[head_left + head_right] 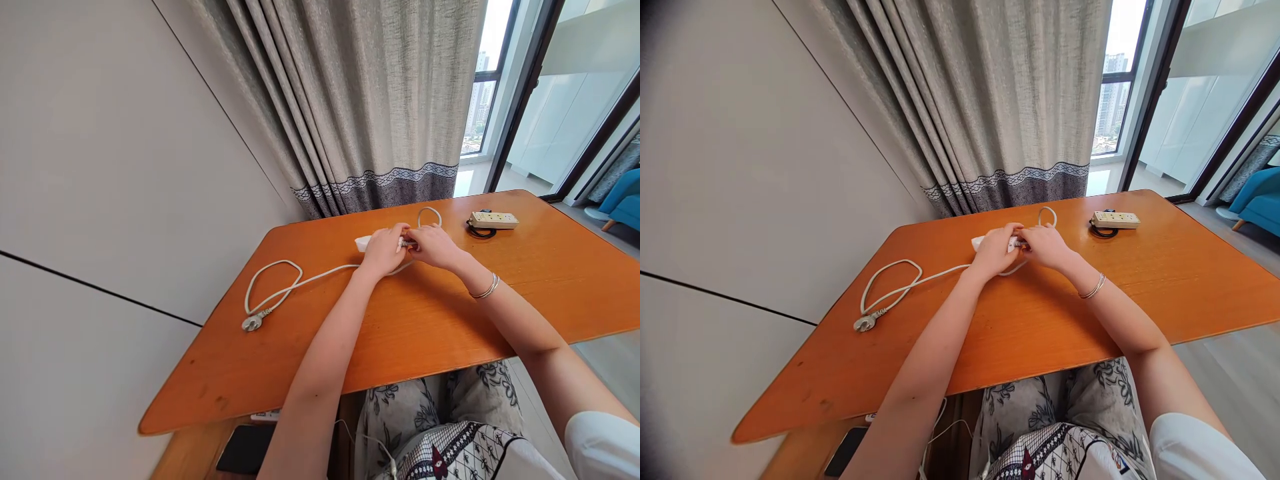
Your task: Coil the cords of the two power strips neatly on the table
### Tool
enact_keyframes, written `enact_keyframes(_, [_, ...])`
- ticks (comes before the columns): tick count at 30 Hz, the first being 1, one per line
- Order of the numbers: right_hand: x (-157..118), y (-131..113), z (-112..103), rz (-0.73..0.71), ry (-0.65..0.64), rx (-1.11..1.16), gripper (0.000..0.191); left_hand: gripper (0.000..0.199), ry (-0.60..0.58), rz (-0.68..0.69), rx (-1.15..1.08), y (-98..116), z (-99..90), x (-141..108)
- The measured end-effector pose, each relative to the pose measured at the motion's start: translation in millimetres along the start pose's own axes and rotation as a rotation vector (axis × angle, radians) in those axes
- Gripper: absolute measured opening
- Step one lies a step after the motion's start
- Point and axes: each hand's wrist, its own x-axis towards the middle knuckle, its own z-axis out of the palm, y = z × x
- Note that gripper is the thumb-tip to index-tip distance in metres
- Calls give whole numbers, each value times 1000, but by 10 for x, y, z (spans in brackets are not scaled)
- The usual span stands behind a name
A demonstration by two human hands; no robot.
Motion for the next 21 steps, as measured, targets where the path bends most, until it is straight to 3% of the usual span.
enact_keyframes(5, [-56, -27, -84, 31, 156, -40, 33, 25, 108, 44, 205, 100, -208, 14])
enact_keyframes(10, [-87, 129, -102, 91, 341, 20, 48, 20, 330, 48, 319, 5, -427, 3])
enact_keyframes(14, [-58, 206, -109, 81, 483, 406, 57, 20, 533, 37, 350, -142, -635, -10])
enact_keyframes(18, [13, 415, -150, 94, 714, 847, 41, 16, 806, -3, 245, -364, -890, -23])
enact_keyframes(21, [52, 707, -195, 141, 920, 1050, 24, 10, 1011, -117, 54, -601, -1074, -19])
